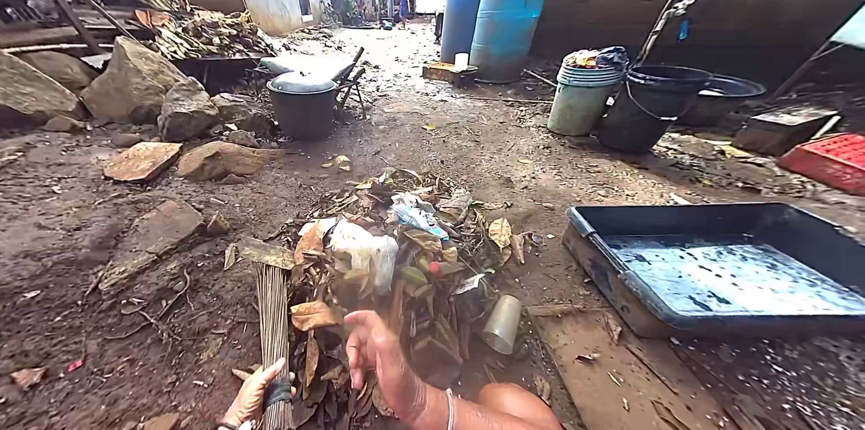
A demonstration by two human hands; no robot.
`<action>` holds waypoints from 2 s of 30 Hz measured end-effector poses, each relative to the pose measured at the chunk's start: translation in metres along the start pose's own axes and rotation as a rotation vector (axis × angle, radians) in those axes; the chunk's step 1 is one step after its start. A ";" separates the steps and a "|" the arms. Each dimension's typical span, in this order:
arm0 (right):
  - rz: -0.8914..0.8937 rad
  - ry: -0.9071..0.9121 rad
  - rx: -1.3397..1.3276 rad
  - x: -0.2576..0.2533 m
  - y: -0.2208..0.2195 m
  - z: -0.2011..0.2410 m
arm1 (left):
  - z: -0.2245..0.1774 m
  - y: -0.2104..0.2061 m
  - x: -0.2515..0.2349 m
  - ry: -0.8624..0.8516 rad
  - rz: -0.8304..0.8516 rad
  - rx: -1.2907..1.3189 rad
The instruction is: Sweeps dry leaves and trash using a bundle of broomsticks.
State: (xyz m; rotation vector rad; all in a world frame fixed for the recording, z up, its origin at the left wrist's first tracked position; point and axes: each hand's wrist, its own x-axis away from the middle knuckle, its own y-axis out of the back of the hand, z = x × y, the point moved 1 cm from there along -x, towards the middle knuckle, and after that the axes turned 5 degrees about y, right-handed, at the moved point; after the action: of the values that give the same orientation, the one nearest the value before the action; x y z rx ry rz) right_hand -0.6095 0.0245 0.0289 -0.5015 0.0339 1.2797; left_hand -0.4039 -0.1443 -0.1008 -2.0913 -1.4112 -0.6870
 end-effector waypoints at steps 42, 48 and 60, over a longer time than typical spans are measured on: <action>0.073 -0.065 0.004 0.011 -0.009 -0.007 | -0.073 -0.080 0.019 -0.032 -0.146 -1.527; 0.064 -0.087 -0.020 0.007 -0.007 -0.013 | -0.082 -0.093 0.029 -0.087 -0.108 -1.620; 0.079 -0.076 -0.012 0.005 -0.009 -0.015 | -0.081 -0.122 0.026 -0.192 -0.024 -1.747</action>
State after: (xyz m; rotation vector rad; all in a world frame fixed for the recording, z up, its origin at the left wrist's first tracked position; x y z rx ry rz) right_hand -0.5958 0.0216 0.0166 -0.4651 -0.0173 1.3757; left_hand -0.5197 -0.1416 -0.0075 -3.3093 -0.7868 -2.3301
